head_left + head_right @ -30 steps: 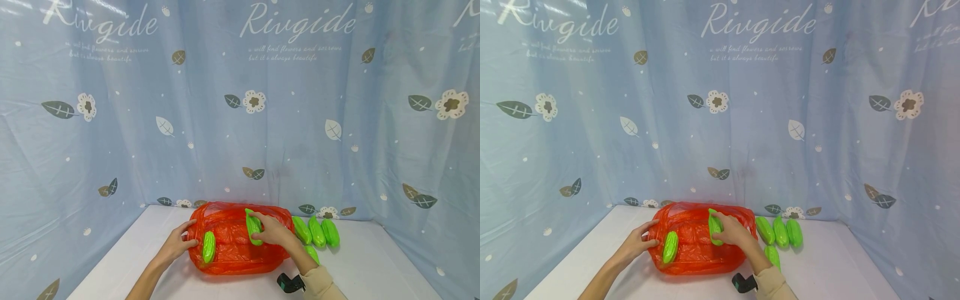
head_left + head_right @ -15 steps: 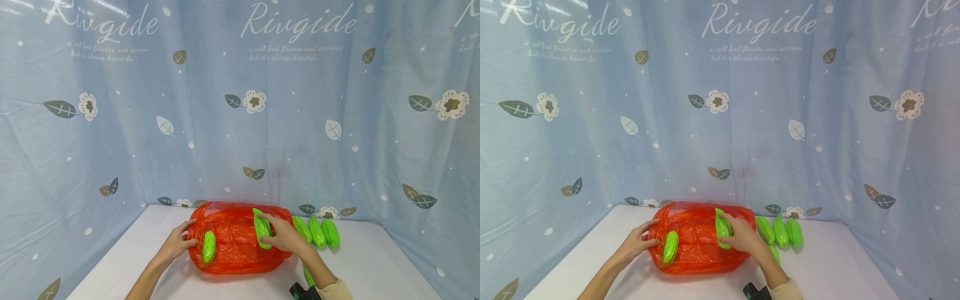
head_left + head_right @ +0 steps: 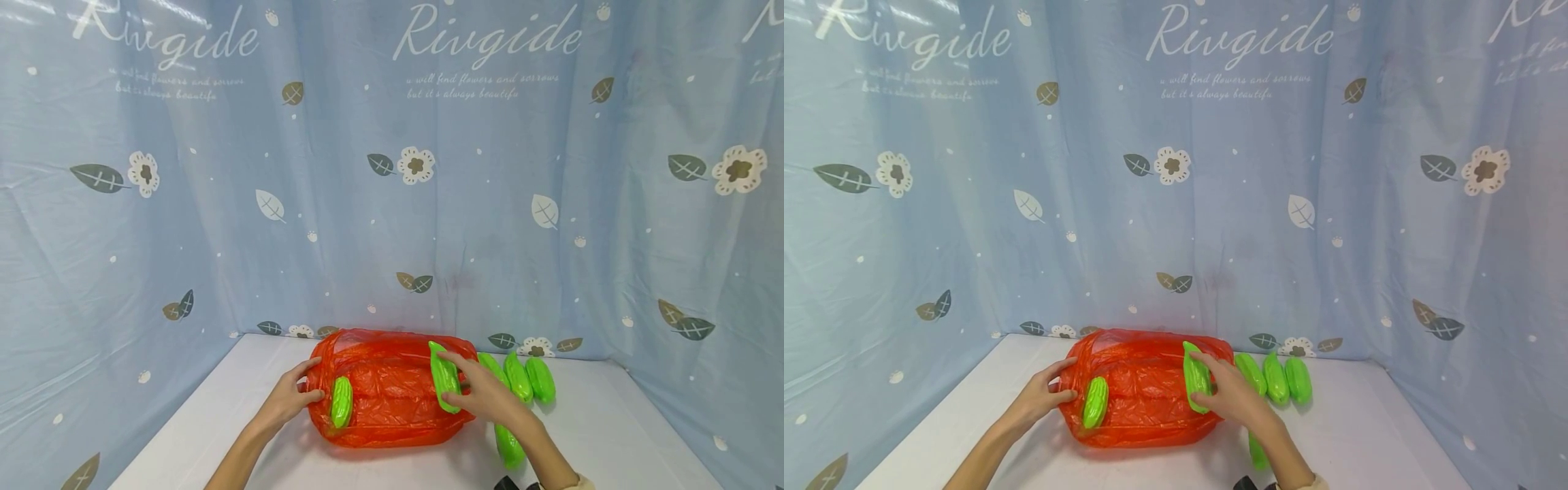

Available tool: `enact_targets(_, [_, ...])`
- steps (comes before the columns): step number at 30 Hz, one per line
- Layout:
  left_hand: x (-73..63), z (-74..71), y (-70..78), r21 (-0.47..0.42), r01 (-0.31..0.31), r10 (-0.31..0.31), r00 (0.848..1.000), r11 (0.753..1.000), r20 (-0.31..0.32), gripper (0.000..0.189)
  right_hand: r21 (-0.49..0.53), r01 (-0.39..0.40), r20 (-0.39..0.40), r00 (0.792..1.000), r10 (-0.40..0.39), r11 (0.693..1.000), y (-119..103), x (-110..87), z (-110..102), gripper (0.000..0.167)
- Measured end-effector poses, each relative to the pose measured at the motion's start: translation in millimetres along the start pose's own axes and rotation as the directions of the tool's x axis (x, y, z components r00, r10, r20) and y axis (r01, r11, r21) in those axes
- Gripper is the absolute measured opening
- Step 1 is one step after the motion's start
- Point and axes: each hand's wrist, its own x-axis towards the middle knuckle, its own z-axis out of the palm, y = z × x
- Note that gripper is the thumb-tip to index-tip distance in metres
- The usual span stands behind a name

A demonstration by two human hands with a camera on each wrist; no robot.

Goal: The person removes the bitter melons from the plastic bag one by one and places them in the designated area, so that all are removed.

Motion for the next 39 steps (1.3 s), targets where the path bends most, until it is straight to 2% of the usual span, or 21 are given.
enact_targets(6, [0.2,0.1,0.5,-0.007,0.002,-0.002,1.000,1.000,0.002,0.071,0.047,-0.011,0.000,1.000,0.011,0.999,4.7,-12.4,-8.7,0.071])
enact_targets(13, [0.2,0.2,1.1,-0.011,-0.005,0.005,1.000,1.000,0.003,0.070,0.046,-0.014,-0.006,1.000,0.014,0.999,15.5,-26.4,-19.4,0.071])
enact_targets(25, [0.0,0.2,0.4,0.001,0.002,-0.002,1.000,1.000,0.001,0.069,0.061,-0.041,0.007,0.999,0.041,0.997,33.6,-40.5,-27.8,0.073])
enact_targets(33, [0.5,-0.1,0.1,-0.020,-0.010,0.010,1.000,1.000,0.004,0.071,0.053,-0.043,0.006,0.999,0.043,0.998,40.8,-48.6,-35.2,0.074])
enact_targets(39, [0.5,0.0,0.6,-0.018,-0.011,0.011,1.000,1.000,0.003,0.071,0.056,-0.090,0.010,0.996,0.089,0.994,48.0,-53.7,-38.4,0.075])
